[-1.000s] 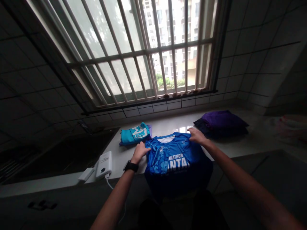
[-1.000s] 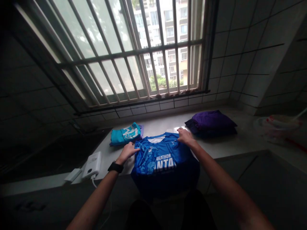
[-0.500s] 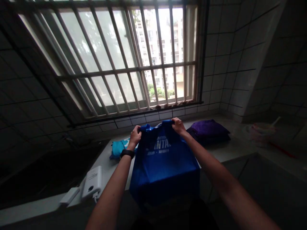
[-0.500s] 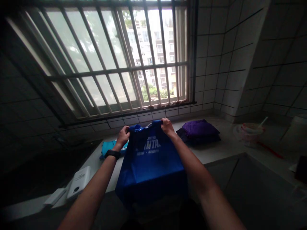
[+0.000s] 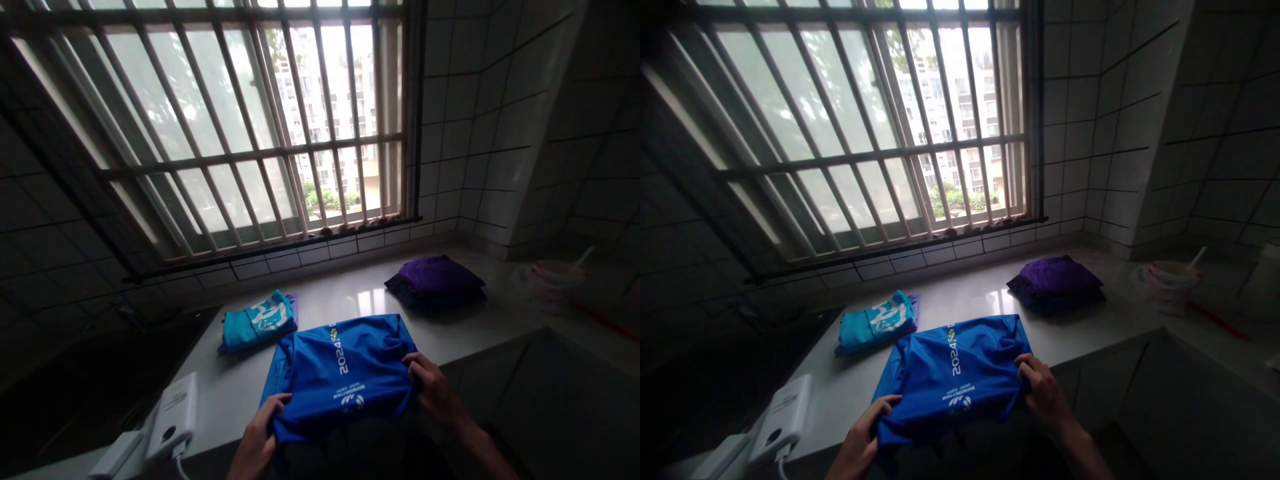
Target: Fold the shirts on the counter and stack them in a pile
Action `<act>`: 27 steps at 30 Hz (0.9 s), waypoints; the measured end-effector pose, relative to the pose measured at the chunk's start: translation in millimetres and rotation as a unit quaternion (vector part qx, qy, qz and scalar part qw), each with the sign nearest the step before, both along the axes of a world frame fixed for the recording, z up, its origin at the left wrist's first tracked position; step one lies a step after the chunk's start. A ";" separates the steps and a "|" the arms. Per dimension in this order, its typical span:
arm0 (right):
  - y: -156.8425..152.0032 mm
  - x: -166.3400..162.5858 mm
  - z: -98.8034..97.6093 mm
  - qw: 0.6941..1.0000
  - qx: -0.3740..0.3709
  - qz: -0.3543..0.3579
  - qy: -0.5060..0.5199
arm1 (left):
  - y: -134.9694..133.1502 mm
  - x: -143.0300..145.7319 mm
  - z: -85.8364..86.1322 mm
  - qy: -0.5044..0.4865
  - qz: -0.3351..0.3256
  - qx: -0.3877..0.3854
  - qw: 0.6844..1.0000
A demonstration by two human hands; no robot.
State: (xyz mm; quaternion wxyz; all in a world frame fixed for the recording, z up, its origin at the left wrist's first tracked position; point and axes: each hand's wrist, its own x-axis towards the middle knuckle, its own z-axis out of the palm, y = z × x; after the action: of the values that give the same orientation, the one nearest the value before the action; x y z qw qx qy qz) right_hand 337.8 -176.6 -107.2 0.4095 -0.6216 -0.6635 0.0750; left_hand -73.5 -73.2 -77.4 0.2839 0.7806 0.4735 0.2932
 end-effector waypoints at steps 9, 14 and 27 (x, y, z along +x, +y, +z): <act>-10.6 7.2 22.2 0.995 -0.047 -0.017 -0.090 | 11.7 -1.9 -5.2 0.108 -0.033 0.025 0.993; 35.5 -5.3 22.2 0.970 -0.160 -0.024 -0.181 | 53.3 28.1 -6.5 0.150 -0.051 0.029 0.987; 62.2 22.0 42.6 0.985 -0.081 0.057 -0.140 | 55.0 44.6 22.7 0.088 -0.105 0.043 0.990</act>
State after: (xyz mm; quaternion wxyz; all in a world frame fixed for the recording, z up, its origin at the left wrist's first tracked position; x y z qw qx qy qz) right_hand 359.7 -114.4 -64.6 0.2558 -0.6181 -0.7405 0.0639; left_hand -28.8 -18.1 -54.8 0.2358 0.8603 0.3993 0.2120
